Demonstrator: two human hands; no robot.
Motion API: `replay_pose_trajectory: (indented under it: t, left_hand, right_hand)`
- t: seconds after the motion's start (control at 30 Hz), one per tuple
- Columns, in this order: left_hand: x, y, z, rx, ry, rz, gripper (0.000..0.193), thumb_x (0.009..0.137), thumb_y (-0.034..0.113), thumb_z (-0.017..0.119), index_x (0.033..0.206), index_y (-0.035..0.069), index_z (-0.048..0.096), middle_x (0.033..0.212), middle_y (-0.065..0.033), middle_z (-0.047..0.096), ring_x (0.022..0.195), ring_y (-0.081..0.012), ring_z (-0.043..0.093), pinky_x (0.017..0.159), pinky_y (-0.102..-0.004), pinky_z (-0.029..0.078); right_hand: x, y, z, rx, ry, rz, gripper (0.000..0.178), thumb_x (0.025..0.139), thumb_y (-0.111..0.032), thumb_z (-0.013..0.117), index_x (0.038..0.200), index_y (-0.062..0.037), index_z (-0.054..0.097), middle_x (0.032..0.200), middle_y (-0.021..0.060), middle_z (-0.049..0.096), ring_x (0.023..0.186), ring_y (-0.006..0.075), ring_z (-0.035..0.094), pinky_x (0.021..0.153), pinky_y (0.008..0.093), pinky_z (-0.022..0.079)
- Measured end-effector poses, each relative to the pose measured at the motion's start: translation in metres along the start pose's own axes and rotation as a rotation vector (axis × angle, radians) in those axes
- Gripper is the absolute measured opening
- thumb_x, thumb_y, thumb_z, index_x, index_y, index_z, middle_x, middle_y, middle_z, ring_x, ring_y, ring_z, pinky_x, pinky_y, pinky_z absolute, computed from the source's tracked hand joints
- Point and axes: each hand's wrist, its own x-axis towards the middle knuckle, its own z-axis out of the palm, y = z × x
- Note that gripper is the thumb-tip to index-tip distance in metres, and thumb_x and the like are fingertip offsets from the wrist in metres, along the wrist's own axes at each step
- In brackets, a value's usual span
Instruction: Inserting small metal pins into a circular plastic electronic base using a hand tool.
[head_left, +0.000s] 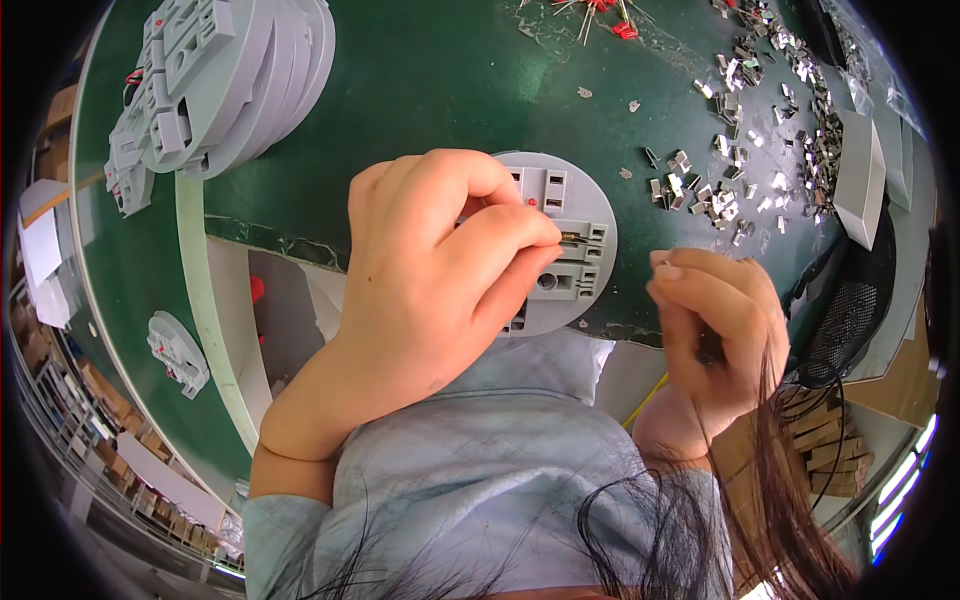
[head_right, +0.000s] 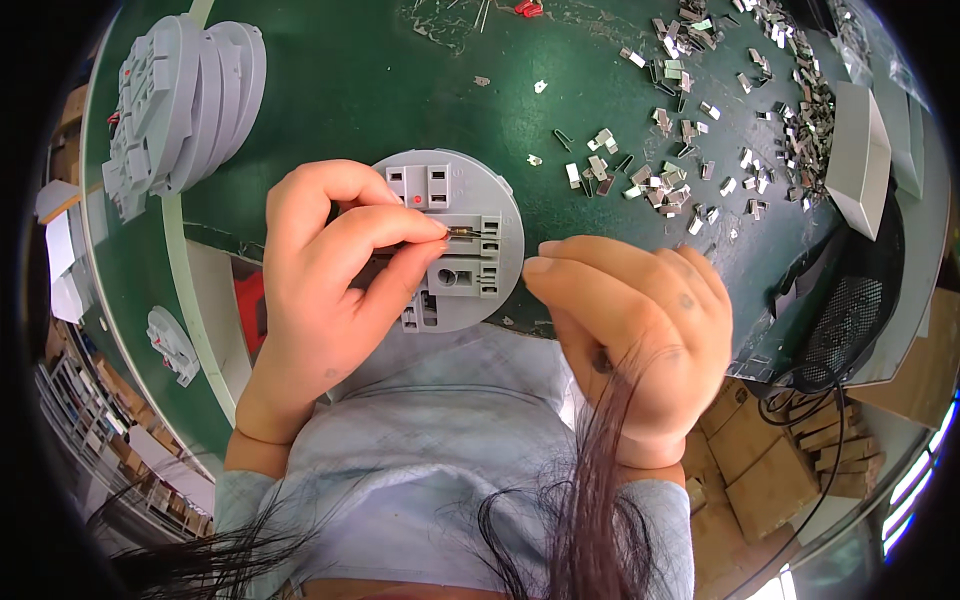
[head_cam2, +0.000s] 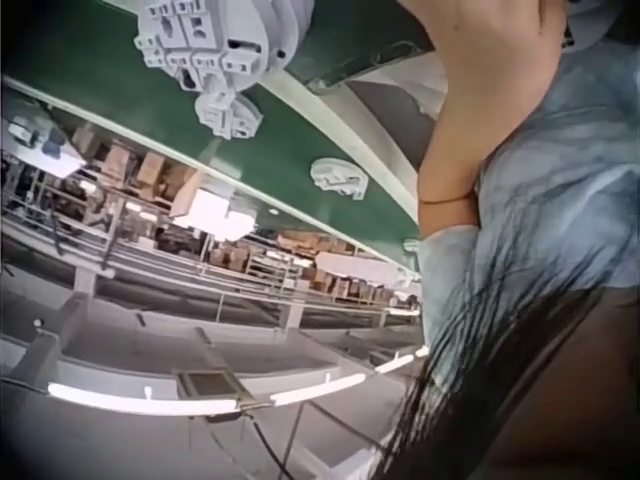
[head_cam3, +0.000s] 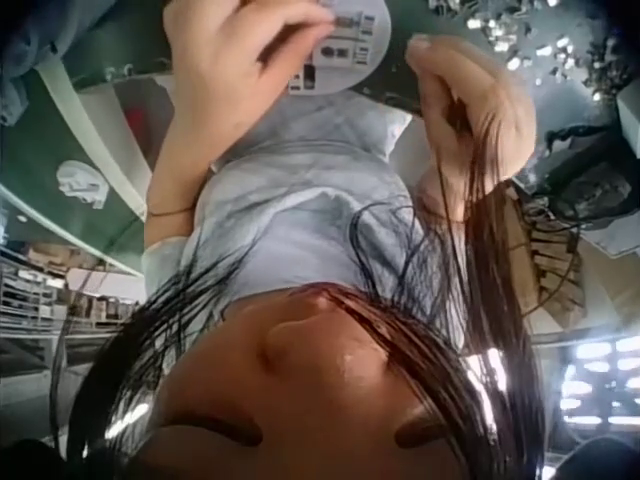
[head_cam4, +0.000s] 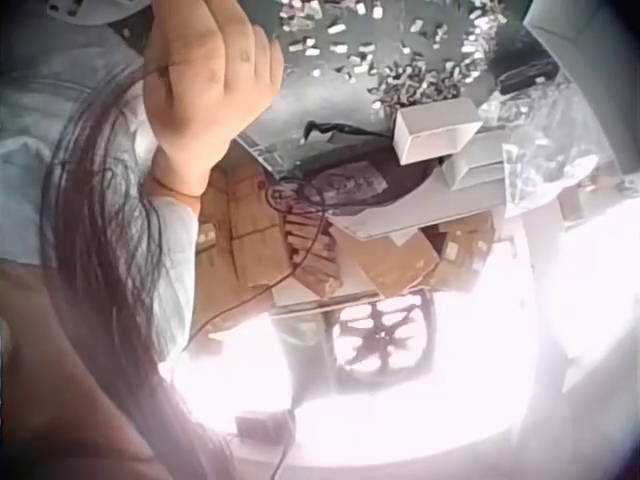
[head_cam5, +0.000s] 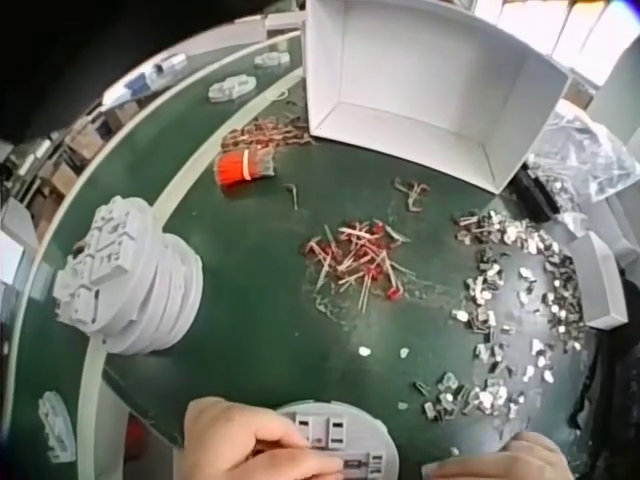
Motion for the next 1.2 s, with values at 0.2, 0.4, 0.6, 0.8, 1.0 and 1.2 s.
replay_pose_trajectory:
  t: [0.2,0.4,0.6,0.8,1.0,1.2]
  left_hand:
    - [0.005,0.005,-0.008,0.19,-0.069,0.052,0.023,0.073,-0.003,0.079,0.09,0.01,0.071,0.097,-0.0026,0.058,0.084,-0.0203,0.052,0.077,-0.0327,0.042]
    - [0.003,-0.003,-0.003,0.118,-0.007,0.046,0.024,0.073,-0.003,0.079,0.09,0.01,0.071,0.097,-0.0029,0.058,0.087,-0.0204,0.052,0.078,-0.0324,0.042]
    - [0.003,-0.009,-0.003,0.005,-0.005,0.01,0.023,0.073,-0.005,0.079,0.09,0.008,0.07,0.097,-0.0045,0.057,0.09,-0.0209,0.053,0.074,-0.0315,0.045]
    - [0.005,-0.012,-0.006,-0.099,-0.056,-0.075,0.021,0.074,-0.006,0.078,0.088,0.007,0.069,0.097,-0.0056,0.054,0.092,-0.0206,0.054,0.068,-0.0295,0.049]
    - [0.009,-0.015,-0.007,-0.09,-0.066,-0.052,0.021,0.072,-0.006,0.078,0.086,0.006,0.069,0.098,-0.0056,0.053,0.091,-0.0199,0.053,0.066,-0.0286,0.049]
    - [0.01,-0.016,-0.007,-0.078,-0.052,-0.045,0.022,0.071,-0.006,0.078,0.085,0.007,0.068,0.097,-0.005,0.053,0.09,-0.0201,0.051,0.068,-0.0287,0.048]
  right_hand:
    - [0.003,0.007,0.008,0.077,0.075,0.051,0.027,0.074,-0.001,0.078,0.096,-0.0113,0.068,0.086,0.0013,0.073,0.058,0.0166,0.06,0.053,0.029,0.041]
    - [0.008,-0.005,0.009,0.053,-0.054,0.239,0.027,0.076,0.013,0.074,0.094,-0.0061,0.069,0.093,0.0061,0.074,0.066,0.0145,0.062,0.058,0.0269,0.043]
    - [0.02,0.01,0.01,-0.03,-0.126,-0.043,0.026,0.071,0.0,0.081,0.094,-0.0081,0.072,0.09,0.0039,0.073,0.067,0.0169,0.062,0.06,0.0293,0.043]
    - [0.022,0.014,0.008,-0.111,-0.125,-0.164,0.028,0.068,-0.01,0.084,0.094,-0.0106,0.073,0.089,0.0024,0.07,0.067,0.0184,0.061,0.059,0.0309,0.043]
    - [0.024,0.018,0.008,-0.197,-0.14,-0.217,0.032,0.066,-0.012,0.084,0.096,-0.0126,0.074,0.091,0.0009,0.069,0.066,0.0166,0.061,0.058,0.0305,0.04]
    - [0.028,0.015,0.01,-0.232,-0.141,-0.247,0.033,0.064,-0.011,0.083,0.096,-0.0135,0.075,0.092,0.0003,0.069,0.064,0.0155,0.059,0.056,0.0303,0.038]
